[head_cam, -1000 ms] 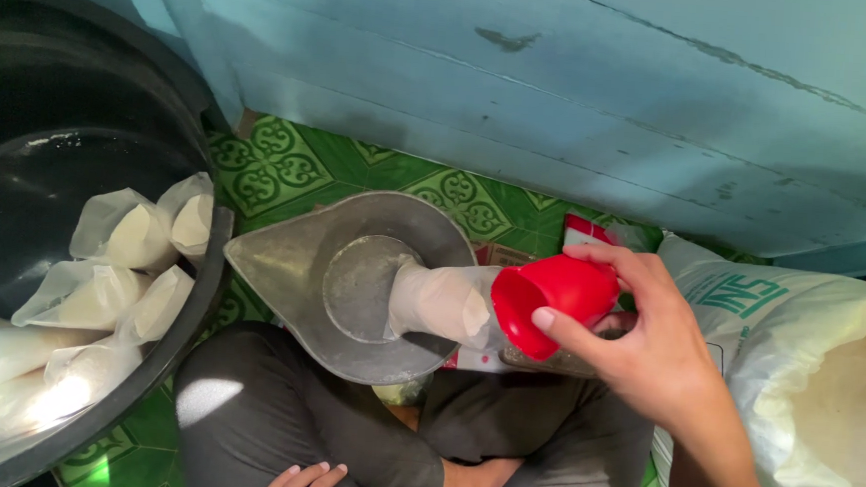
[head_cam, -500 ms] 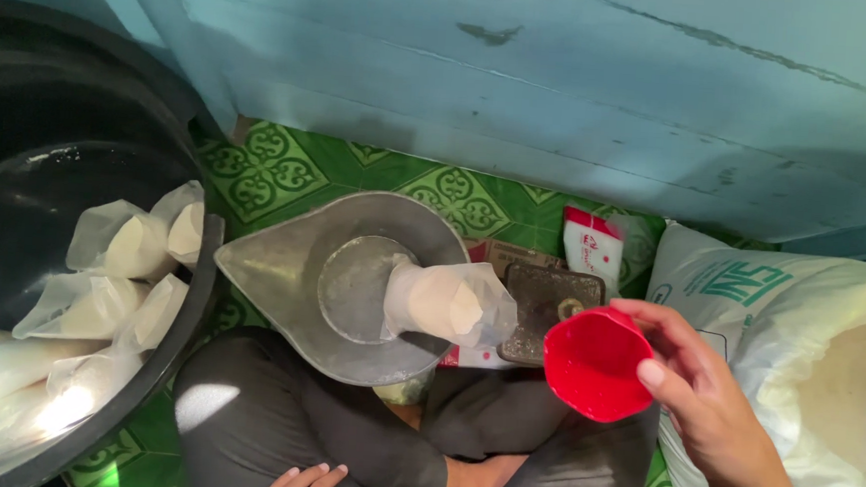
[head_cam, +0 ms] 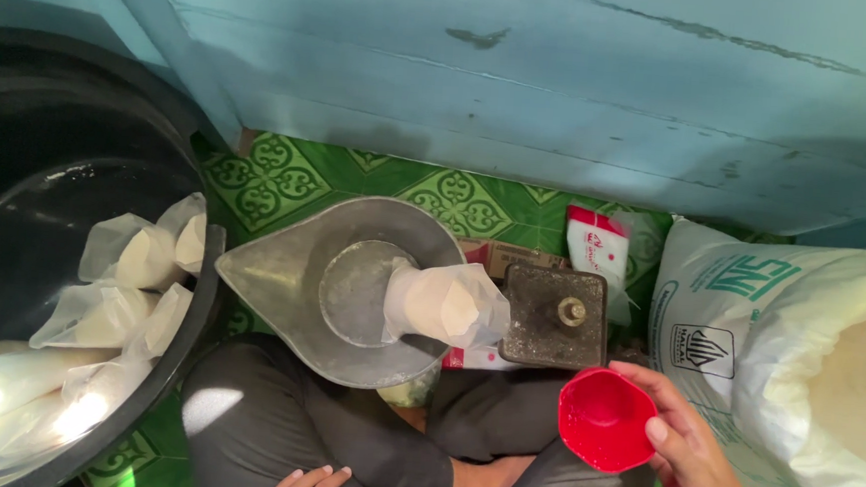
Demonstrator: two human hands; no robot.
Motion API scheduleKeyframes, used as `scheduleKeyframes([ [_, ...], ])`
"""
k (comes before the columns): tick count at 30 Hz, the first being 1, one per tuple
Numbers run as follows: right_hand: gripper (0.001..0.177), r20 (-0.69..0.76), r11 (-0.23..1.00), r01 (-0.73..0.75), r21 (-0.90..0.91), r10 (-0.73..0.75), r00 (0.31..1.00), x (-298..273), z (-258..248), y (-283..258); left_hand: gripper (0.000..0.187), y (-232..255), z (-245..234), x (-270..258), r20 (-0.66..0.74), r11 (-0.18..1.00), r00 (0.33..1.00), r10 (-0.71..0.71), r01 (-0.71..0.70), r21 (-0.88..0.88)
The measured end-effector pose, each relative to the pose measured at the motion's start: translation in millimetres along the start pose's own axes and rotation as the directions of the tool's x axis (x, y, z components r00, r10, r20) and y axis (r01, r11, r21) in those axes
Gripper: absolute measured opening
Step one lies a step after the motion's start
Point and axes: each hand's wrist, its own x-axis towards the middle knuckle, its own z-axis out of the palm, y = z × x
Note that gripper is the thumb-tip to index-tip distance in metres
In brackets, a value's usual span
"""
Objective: Scooping white powder from a large sack into small plastic bags using a red cup as a measuring tool.
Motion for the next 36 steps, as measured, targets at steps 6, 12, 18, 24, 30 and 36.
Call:
scheduleKeyframes([
  [6, 0.069, 0.071, 0.996, -0.028, 0.083, 0.022, 0.997, 2, -10, 22, 0.035, 0, -3, 4, -0.009, 1.0, 1.0, 0.019, -0.019, -0.014],
  [12, 0.064, 0.021, 0.992, -0.106, 0.066, 0.104, 0.994, 0, -5, 18, 0.034, 6, -10, 14, 0.028, 1.0, 0.999, -0.017, 0.018, -0.025],
  [18, 0.063, 0.055, 0.996, -0.088, 0.023, 0.087, 0.995, 2, -6, 21, 0.036, 5, -11, 13, 0.07, 1.0, 0.998, -0.004, 0.006, -0.029],
  [24, 0.062, 0.125, 0.999, -0.053, 0.007, 0.052, 0.991, 5, -7, 30, 0.03, 20, -15, 53, -0.073, 0.982, 0.987, -0.142, 0.131, -0.137],
  [30, 0.06, 0.178, 0.999, -0.021, -0.026, 0.025, 0.984, 9, -22, 57, 0.009, 78, -93, 245, 0.151, 0.749, 0.885, -0.44, 0.455, -0.483],
  [36, 0.058, 0.205, 0.999, -0.033, 0.004, 0.032, 0.978, 13, -32, 81, 0.016, 106, -109, 357, 0.294, 0.762, 0.901, -0.319, 0.428, -0.486],
])
